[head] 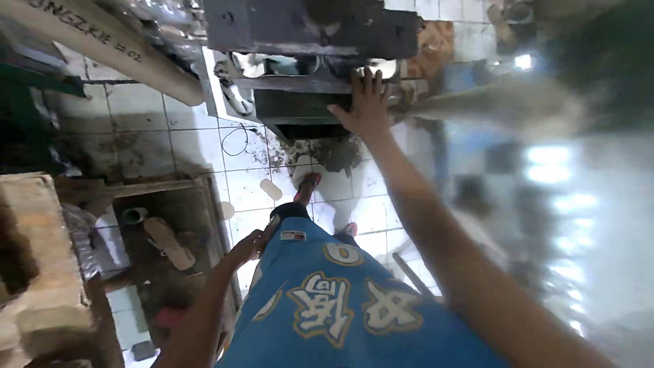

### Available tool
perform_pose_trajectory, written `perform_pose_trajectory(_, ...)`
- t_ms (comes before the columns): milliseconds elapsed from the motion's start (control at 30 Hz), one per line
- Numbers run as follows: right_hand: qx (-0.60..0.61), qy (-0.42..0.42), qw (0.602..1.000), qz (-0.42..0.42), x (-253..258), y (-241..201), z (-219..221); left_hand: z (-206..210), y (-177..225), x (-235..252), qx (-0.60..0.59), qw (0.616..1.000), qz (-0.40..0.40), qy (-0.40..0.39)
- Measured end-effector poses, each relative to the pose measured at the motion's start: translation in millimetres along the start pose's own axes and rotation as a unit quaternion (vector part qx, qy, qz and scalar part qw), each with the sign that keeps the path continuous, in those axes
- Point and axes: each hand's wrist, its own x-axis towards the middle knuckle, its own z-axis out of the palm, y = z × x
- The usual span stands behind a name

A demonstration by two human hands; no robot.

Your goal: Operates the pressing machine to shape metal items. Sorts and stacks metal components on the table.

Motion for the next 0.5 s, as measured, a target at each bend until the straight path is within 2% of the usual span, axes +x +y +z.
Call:
perform_pose_trajectory(200,0.116,-0.021,0.983,-0.138,-24.7,-97.7,3.2,-28.7,6.6,14.3,0.037,0.998,0.017,-0.048)
perform_pose_trajectory(267,0.150,-0.067,0.976,-0.145,-30.6,-97.6,-17.1,-34.1,9.6,19.3,0.050,0.997,0.021,-0.052)
perform_pose_trajectory(433,0.130,-0.119,0.981,-0.078,-20.5,-43.9,-73.7,-30.7,6.5,22.5,0.030,0.998,0.036,-0.031)
perform_pose_trajectory(500,0.104,-0.132,0.978,-0.123,-7.1,-52.0,-69.5,-27.4,-2.1,23.7,0.019,0.999,0.037,-0.012)
